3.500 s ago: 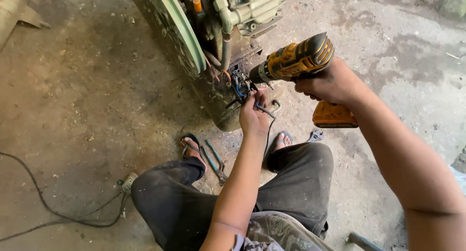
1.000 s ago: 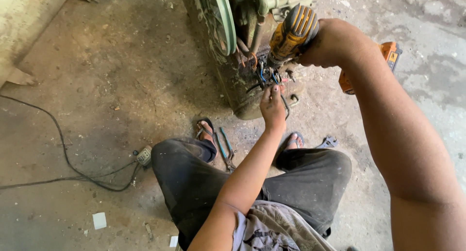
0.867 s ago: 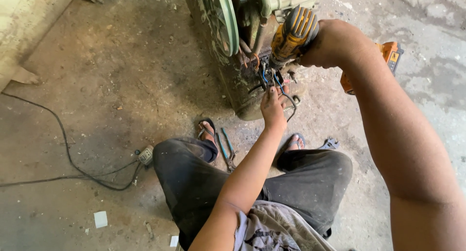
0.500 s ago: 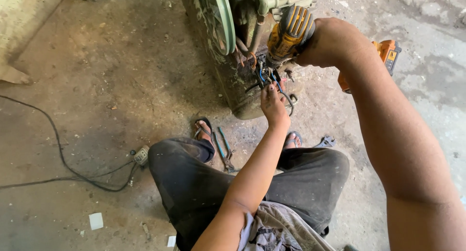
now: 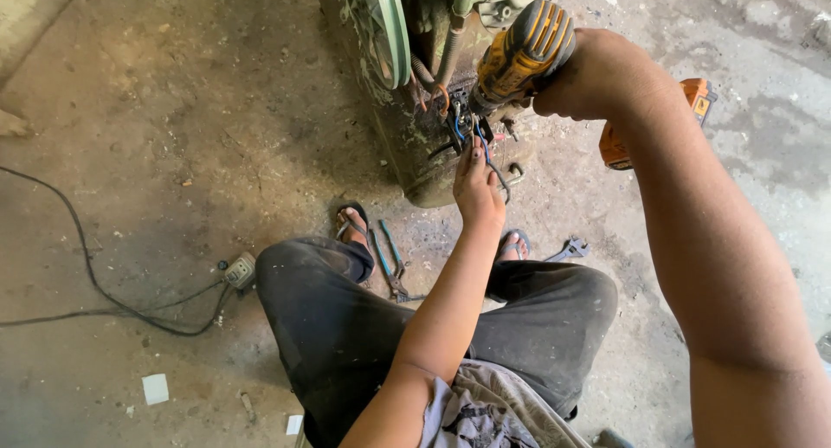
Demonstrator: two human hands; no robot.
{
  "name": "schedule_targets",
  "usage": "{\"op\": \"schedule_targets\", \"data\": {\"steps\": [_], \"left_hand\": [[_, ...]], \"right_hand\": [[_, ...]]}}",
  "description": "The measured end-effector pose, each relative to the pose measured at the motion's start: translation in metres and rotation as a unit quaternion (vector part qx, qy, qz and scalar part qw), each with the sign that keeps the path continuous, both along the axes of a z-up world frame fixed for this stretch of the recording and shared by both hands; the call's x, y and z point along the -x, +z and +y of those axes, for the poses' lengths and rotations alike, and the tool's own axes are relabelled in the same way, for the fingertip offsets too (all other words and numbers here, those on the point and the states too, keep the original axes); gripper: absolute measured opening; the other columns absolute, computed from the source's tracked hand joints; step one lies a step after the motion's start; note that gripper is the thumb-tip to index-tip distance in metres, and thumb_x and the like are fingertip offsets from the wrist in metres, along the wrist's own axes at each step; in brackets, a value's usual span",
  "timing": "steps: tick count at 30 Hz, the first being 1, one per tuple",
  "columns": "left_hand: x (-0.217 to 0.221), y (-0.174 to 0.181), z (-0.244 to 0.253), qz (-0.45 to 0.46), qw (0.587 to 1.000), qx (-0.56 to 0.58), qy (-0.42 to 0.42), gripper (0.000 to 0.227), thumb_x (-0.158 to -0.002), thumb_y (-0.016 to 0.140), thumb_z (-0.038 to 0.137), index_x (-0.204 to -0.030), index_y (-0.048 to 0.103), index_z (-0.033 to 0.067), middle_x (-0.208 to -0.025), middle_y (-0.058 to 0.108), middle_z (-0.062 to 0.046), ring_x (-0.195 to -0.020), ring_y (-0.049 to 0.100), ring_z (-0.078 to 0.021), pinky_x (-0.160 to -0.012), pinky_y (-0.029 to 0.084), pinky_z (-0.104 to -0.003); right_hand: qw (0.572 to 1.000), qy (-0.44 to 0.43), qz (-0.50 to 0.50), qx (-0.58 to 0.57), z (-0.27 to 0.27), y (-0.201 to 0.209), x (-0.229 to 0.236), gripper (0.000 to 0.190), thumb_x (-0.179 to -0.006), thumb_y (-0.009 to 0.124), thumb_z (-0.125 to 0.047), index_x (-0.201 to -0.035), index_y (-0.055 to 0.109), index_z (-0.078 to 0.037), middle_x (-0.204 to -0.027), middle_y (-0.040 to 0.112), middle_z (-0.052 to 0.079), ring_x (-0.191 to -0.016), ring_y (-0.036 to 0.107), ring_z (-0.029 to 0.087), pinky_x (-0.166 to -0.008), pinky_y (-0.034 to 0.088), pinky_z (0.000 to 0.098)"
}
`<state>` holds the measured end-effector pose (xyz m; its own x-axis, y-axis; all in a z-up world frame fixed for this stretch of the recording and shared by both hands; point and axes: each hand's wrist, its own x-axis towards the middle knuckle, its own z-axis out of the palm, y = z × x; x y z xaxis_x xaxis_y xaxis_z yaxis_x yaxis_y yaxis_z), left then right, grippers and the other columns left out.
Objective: Wiring and repairing an air compressor by unscrewing components and handling electrical connections.
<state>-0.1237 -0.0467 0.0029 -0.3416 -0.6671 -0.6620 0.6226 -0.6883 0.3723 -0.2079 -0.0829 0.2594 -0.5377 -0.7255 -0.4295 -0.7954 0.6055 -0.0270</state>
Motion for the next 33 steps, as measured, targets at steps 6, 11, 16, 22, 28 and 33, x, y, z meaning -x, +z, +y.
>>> {"op": "schedule_targets", "data": {"steps": [6,11,16,22,28,33], "left_hand": [[-0.002,0.012,-0.003,0.09,0.994,-0.053,0.004,0.043,-0.094,0.062,0.032,-0.135,0.064,0.0209,-0.147,0.058,0.003,-0.137,0.049,-0.0214,-0.104,0.03,-0.043],[0.006,-0.007,-0.008,0.124,0.989,-0.075,0.022,0.042,-0.084,0.074,0.032,-0.123,0.07,0.0193,-0.16,0.05,0.001,-0.157,0.026,-0.0268,-0.119,0.021,-0.056],[0.013,0.003,-0.007,0.024,0.996,-0.076,0.042,0.022,-0.095,0.068,0.026,-0.115,0.073,0.0184,-0.135,0.071,0.007,-0.138,0.054,-0.0183,-0.107,0.04,-0.048],[0.009,0.038,-0.012,-0.037,0.994,-0.091,0.048,0.023,-0.1,0.061,0.026,-0.118,0.071,0.0143,-0.131,0.072,0.001,-0.13,0.062,-0.0195,-0.104,0.048,-0.041],[0.002,0.063,-0.018,-0.05,0.99,-0.128,0.038,0.025,-0.103,0.057,0.027,-0.119,0.068,0.012,-0.123,0.073,-0.003,-0.12,0.065,-0.0153,-0.103,0.041,-0.037],[-0.002,0.073,-0.013,-0.058,0.99,-0.115,0.056,0.036,-0.097,0.062,0.019,-0.13,0.064,0.0029,-0.137,0.067,-0.011,-0.127,0.062,-0.0228,-0.104,0.049,-0.038]], "right_hand": [[1.0,0.0,0.006,0.004,0.004,0.001,-0.003,0.028,-0.076,0.07,-0.018,-0.1,0.074,-0.005,-0.083,0.073,0.016,-0.071,0.068,0.031,-0.065,0.053,0.0466],[1.0,-0.018,-0.002,-0.003,0.002,0.008,-0.009,0.024,-0.078,0.067,-0.014,-0.098,0.075,-0.003,-0.082,0.073,0.016,-0.072,0.066,0.031,-0.064,0.053,0.0469],[0.999,-0.013,-0.011,0.028,0.009,0.002,-0.003,0.033,-0.074,0.069,-0.016,-0.105,0.075,-0.006,-0.088,0.073,0.016,-0.076,0.066,0.03,-0.067,0.053,0.0463],[0.998,-0.034,-0.029,0.036,0.014,0.002,0.0,0.025,-0.075,0.068,-0.012,-0.097,0.072,-0.003,-0.082,0.069,0.014,-0.072,0.063,0.028,-0.063,0.051,0.0463],[0.999,0.006,-0.006,0.048,0.019,-0.017,0.012,0.035,-0.074,0.07,-0.019,-0.105,0.071,-0.005,-0.09,0.07,0.018,-0.078,0.063,0.033,-0.065,0.051,0.0492],[0.998,0.01,0.002,0.06,0.025,-0.019,0.007,0.039,-0.074,0.068,-0.022,-0.11,0.072,-0.008,-0.098,0.072,0.021,-0.085,0.066,0.036,-0.072,0.053,0.0499]]}}
